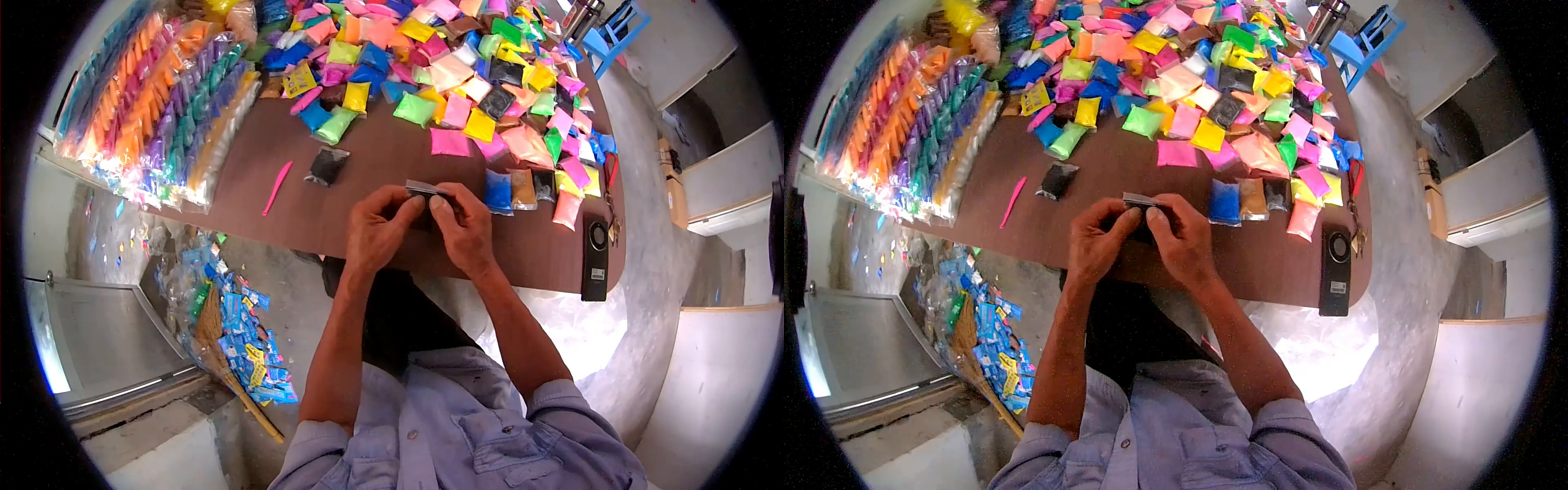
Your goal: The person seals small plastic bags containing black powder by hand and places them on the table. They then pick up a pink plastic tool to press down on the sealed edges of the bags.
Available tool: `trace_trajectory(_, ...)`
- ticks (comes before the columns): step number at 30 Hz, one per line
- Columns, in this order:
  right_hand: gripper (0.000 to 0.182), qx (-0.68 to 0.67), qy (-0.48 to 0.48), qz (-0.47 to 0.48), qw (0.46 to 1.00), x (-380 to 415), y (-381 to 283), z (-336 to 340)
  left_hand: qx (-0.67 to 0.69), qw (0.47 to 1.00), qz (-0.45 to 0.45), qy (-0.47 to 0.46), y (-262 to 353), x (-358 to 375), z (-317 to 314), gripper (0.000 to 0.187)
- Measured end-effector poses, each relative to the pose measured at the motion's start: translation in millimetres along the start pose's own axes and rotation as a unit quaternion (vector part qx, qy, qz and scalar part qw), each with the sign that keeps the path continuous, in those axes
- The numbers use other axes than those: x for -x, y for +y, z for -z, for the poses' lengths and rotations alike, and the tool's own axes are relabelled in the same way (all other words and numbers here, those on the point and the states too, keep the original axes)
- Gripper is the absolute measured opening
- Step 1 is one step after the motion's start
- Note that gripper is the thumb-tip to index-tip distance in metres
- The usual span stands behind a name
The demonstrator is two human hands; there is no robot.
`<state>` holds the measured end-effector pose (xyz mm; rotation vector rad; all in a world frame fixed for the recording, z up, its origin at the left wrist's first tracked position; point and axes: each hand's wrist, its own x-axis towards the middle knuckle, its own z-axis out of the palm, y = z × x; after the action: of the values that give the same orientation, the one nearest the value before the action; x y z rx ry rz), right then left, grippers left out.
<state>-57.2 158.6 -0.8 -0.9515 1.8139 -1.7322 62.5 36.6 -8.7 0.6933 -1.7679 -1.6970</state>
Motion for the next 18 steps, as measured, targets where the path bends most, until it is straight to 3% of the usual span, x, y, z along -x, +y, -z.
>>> trace_trajectory(6, 0.019, 0.015, 0.009, 0.048, 0.999, 0, 1, 1, -0.036, 0.999, -0.013, -0.011, 18, 1, -1, 0.017)
trace_trajectory(8, 0.019, 0.030, -0.009, 0.029, 0.999, 0, -2, 2, -0.038, 0.999, 0.028, 0.005, 16, 2, -1, 0.018)
trace_trajectory(12, 0.020, 0.035, -0.009, 0.024, 0.999, 1, -3, 2, -0.081, 0.997, 0.018, -0.007, 12, -1, 3, 0.018)
trace_trajectory(18, 0.020, 0.017, 0.008, 0.043, 0.999, -1, 6, 3, -0.043, 0.998, 0.042, -0.004, 25, 4, -3, 0.020)
